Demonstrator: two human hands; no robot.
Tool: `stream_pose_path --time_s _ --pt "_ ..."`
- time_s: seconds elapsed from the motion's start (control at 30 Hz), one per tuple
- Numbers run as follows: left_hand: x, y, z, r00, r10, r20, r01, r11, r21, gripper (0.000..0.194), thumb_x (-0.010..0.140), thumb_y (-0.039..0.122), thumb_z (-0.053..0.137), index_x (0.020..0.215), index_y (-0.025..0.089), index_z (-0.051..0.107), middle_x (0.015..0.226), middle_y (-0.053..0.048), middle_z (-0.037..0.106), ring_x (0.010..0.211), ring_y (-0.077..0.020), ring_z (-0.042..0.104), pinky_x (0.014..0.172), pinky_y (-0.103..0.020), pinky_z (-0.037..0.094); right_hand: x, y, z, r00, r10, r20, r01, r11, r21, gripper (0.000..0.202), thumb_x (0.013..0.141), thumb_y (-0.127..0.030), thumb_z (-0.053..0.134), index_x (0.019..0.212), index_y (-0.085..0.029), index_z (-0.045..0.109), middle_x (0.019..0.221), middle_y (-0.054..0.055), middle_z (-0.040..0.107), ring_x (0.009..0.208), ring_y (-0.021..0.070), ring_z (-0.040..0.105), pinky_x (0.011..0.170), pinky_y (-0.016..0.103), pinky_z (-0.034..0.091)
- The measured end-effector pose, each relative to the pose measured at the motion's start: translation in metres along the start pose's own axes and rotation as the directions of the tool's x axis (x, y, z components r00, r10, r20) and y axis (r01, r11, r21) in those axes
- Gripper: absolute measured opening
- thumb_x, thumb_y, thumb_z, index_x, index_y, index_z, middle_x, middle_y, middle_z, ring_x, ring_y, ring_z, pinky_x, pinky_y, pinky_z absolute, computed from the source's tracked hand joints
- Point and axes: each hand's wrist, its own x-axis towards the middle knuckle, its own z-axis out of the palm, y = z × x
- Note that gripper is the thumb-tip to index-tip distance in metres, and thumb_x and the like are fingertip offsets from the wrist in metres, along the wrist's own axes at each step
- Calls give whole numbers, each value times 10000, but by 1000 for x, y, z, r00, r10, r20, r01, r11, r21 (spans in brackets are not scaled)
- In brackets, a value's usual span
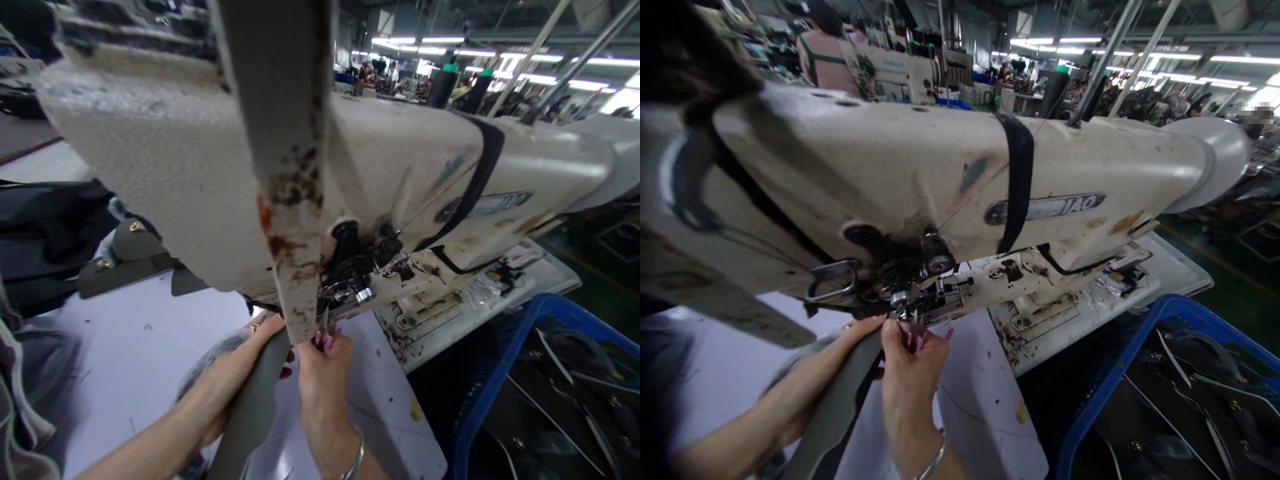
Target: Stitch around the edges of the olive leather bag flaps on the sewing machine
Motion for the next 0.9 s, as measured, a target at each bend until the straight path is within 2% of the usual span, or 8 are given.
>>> stream_pose_path --time_s 0.07,0.1,0.23,0.33,0.47,0.6,0.73,0.9 --pt "-8 -8 13 994 -105 17 106 993 -45 505 649 593 794 867 142 729 668 -67 728 520 -196 639 455 -253 515 2 -2 -6 1000 18 23 -18 999 -34 324 784 -397 708 588 -167 588 535 -22 500 514 108 450 475 209 387" --pt "-12 -11 20 993 -117 21 119 988 -101 486 664 597 781 878 164 726 656 -47 717 508 -186 624 453 -253 514 2 -4 -9 999 37 37 -35 999 -38 313 776 -398 712 597 -164 607 543 -18 512 519 109 460 481 209 390" --pt "-21 -21 43 996 -92 15 92 943 -319 333 787 500 695 882 182 727 599 -19 672 437 -158 570 385 -233 463 3 -22 -19 975 157 160 -167 984 56 245 720 -363 735 637 -151 645 577 -18 523 513 96 450 476 204 364" --pt "-24 -25 51 997 -71 29 76 909 -411 342 831 455 654 993 166 740 736 -54 729 538 -169 647 485 -243 544 4 -33 -27 936 205 288 -242 965 100 241 690 -322 741 609 -138 607 548 -36 466 479 71 377 460 199 303" --pt "-25 -30 59 998 -15 61 43 865 -501 356 854 400 638 1114 171 722 830 -65 750 624 -176 697 596 -255 594 6 -38 -35 931 167 324 -179 984 5 293 702 -306 726 544 -149 535 492 -67 365 457 57 290 450 205 219" --pt "-25 -28 66 1000 -8 16 16 821 -570 328 875 354 632 1134 168 710 861 -52 759 709 -172 718 678 -246 609 11 -42 -35 959 109 260 -72 986 -149 206 714 -307 708 619 -139 637 530 -45 453 502 80 363 483 212 265" --pt "-23 -23 67 1000 -16 11 20 817 -576 309 881 350 629 1098 148 719 829 -55 759 741 -186 728 708 -263 619 15 -50 -34 969 47 241 16 967 -253 208 686 -257 708 565 -159 570 521 -54 453 494 76 355 470 208 265" --pt "-15 -16 68 999 27 -17 -32 814 -581 258 915 328 565 985 135 721 848 -64 761 819 -190 737 770 -267 619 13 -59 -36 960 68 271 7 964 -266 230 673 -200 700 562 -173 501 530 -61 442 495 70 336 457 202 260"
